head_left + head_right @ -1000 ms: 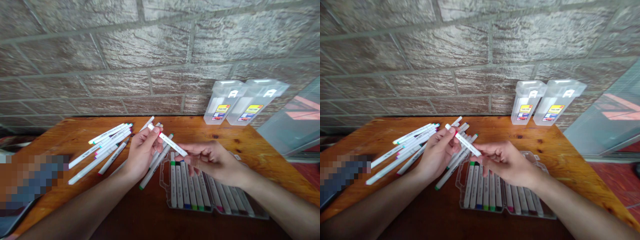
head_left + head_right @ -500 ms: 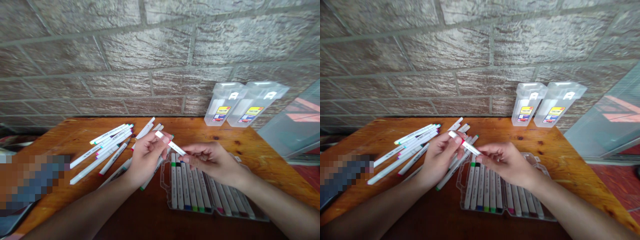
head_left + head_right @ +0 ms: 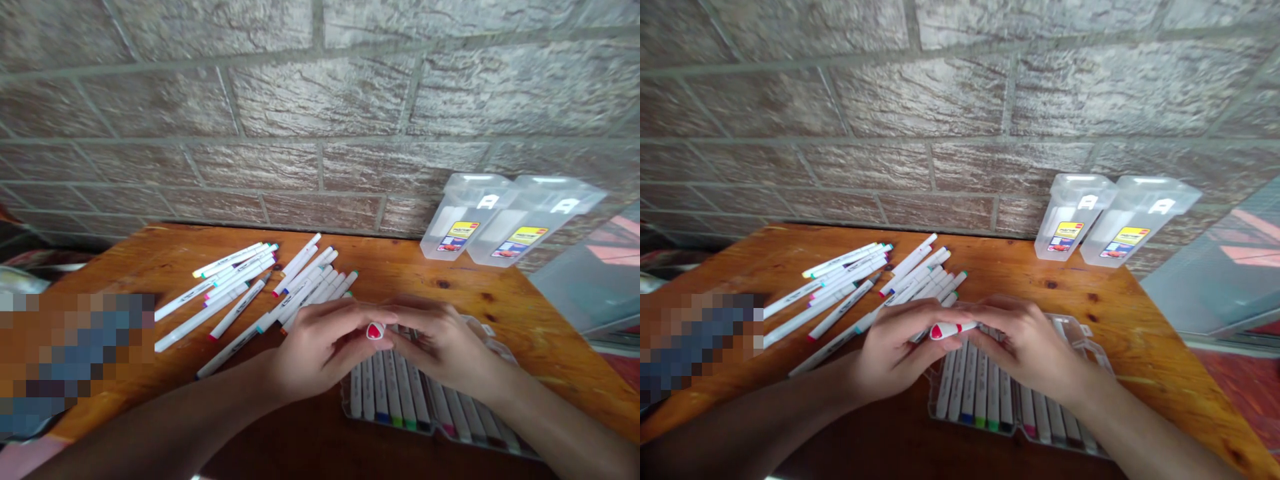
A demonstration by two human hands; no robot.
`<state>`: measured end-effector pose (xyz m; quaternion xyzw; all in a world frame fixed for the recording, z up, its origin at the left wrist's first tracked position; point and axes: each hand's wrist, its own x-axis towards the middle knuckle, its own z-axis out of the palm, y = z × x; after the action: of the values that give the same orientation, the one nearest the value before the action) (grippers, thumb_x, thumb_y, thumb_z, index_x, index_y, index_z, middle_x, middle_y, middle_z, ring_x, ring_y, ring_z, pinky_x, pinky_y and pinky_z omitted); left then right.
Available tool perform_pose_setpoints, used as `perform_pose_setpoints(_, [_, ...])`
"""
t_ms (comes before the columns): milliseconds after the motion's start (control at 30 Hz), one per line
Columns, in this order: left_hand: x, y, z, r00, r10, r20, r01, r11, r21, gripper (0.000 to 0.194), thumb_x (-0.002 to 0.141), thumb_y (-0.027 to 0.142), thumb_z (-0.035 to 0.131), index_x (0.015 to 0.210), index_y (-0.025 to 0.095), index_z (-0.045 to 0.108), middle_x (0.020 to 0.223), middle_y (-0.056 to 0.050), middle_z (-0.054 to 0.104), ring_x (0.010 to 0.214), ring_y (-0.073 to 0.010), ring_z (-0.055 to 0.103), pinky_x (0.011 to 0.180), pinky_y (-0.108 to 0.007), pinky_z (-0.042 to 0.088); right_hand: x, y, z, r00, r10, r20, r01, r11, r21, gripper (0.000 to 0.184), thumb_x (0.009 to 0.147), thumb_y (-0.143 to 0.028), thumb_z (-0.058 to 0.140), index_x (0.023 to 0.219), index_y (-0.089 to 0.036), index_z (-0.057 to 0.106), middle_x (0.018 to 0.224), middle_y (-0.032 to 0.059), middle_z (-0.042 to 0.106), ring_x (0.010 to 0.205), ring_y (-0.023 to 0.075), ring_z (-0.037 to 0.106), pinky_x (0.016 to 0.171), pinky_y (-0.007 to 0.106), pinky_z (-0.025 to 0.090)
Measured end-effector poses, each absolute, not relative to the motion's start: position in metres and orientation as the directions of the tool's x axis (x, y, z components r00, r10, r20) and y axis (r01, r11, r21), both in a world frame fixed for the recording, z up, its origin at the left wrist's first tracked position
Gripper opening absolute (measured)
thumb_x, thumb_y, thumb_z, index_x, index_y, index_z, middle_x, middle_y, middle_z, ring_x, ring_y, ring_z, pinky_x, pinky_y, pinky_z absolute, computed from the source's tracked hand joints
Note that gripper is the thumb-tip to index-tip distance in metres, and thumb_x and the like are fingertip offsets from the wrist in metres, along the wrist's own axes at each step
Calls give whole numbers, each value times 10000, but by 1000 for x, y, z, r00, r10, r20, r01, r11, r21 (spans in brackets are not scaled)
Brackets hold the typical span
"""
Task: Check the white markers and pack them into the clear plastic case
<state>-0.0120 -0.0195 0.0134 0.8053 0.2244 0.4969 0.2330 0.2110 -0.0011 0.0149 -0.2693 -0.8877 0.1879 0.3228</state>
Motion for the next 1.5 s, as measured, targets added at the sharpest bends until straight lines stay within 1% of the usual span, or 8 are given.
perform_pose_setpoints(100, [-11,-22,15,423,558,714,92,-810,579,303,935,118,712,1231,179,738,1040,-108,817,933,-190,780,830,-248,611,211,-2,15,-656,594,466,338,783,-522,215,1001,-160,637,1149,-227,777,983,71,793,890,192,759,786,259,559])
perform_pose_setpoints(167, [-10,-24,16,429,553,714,81,-811,580,326,940,106,698,1254,185,734,1043,-111,813,928,-188,779,825,-244,615,210,-2,15,-655,598,461,334,778,-533,219,1002,-161,633,1153,-232,775,1053,83,804,937,204,770,802,271,573])
perform_pose_setpoints(267, [-9,-25,16,437,551,711,76,-810,581,368,945,98,678,1290,216,726,1062,-105,812,826,-167,771,754,-233,619,209,-2,15,-651,596,470,329,780,-532,218,996,-163,633,1142,-231,781,1070,87,814,943,216,785,802,285,596])
perform_pose_setpoints(367, [-9,-26,16,449,542,710,76,-815,574,394,936,86,681,1306,214,724,1071,-116,810,734,-145,749,698,-219,610,208,-1,15,-644,579,500,315,796,-516,244,990,-150,636,1170,-234,779,1090,85,821,958,215,794,821,291,607])
perform_pose_setpoints(600, [-10,-26,17,456,550,700,99,-813,574,382,933,106,687,1288,232,747,974,-104,812,709,-162,753,688,-238,615,210,-1,12,-642,570,513,300,803,-515,316,997,-144,625,1264,-251,757,1150,98,814,1000,216,793,854,302,617])
perform_pose_setpoints(833, [-10,-25,15,459,544,703,83,-813,576,392,932,76,676,1296,207,737,998,-117,805,709,-146,750,664,-208,597,210,-1,11,-638,564,524,298,808,-507,294,990,-138,643,1240,-237,762,1148,97,816,1001,207,794,866,284,613])
perform_pose_setpoints(1100, [-10,-26,15,451,544,707,115,-821,559,370,937,99,678,1282,221,740,914,-90,803,673,-145,731,656,-222,598,210,-2,9,-638,575,512,307,800,-515,301,1002,-173,642,1270,-248,756,1165,99,812,1013,223,794,866,312,629])
perform_pose_setpoints(1500, [-11,-26,13,463,538,704,144,-829,540,346,926,115,712,1258,208,731,1000,-91,814,711,-143,738,719,-224,601,210,-1,8,-643,565,517,307,809,-501,287,994,-158,655,1250,-242,754,1176,84,811,1033,212,789,894,287,614])
